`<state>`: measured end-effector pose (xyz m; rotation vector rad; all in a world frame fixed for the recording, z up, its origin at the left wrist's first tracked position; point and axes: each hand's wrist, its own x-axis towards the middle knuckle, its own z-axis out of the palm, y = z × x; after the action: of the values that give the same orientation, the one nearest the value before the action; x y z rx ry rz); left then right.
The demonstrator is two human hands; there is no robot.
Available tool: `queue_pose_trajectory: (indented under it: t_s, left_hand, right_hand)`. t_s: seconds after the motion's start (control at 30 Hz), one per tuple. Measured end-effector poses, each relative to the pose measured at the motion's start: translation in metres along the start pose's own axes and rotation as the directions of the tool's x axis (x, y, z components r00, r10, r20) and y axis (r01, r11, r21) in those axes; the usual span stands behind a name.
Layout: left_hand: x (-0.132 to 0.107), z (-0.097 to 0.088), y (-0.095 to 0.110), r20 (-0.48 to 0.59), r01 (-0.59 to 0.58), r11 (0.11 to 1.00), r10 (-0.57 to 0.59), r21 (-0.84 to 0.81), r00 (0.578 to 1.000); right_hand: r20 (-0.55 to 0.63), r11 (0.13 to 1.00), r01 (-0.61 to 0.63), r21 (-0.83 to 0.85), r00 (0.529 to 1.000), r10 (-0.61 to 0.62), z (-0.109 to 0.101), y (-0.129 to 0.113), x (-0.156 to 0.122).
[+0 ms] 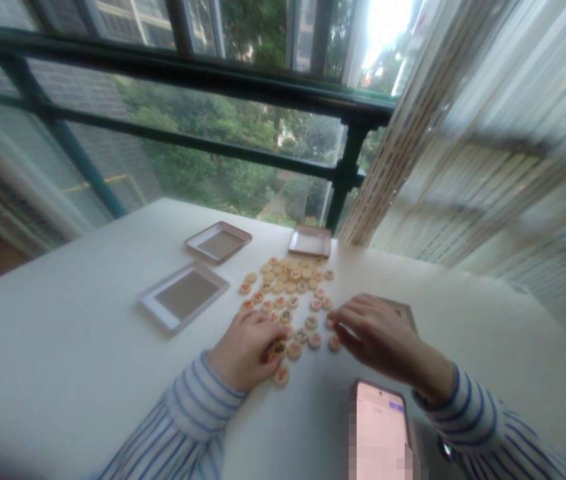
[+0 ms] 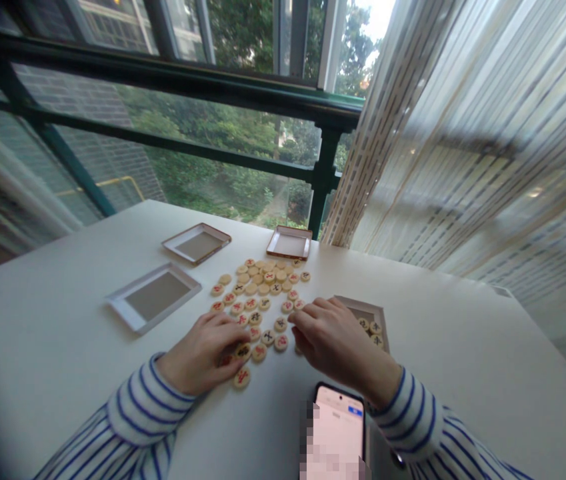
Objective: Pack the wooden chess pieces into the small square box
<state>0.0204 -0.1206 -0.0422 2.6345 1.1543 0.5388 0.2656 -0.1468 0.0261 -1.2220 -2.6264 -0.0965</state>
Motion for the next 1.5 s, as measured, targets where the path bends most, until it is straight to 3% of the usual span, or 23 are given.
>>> queue_pose_trajectory:
  t_s: [0.37, 0.67, 1.1, 1.5]
  left_hand:
    - [0.0, -0.003, 0.002, 0.017, 0.007, 1.0, -0.008, 0.013, 1.0]
    - [0.002, -0.004, 0.0, -0.158, -0.06, 0.998, 0.059, -0.001, 0.986]
    - [0.005, -0.004, 0.007, -0.388, -0.134, 0.987, 0.158, 0.087, 0.908]
    - [0.016, -0.009, 0.03, -0.374, -0.146, 0.986, 0.163, 0.075, 0.913]
  right_hand:
    - [0.009, 0.999, -0.025, -0.03, 1.0, 0.025, -0.003, -0.001, -0.001]
    - [-0.003, 0.998, -0.046, -0.035, 0.999, 0.046, -0.005, 0.0, -0.005]
    - [0.006, 0.997, -0.08, 0.009, 0.997, 0.08, -0.014, 0.007, -0.021]
    - [-0.06, 0.989, -0.148, 0.017, 0.987, 0.149, -0.026, 0.015, -0.043]
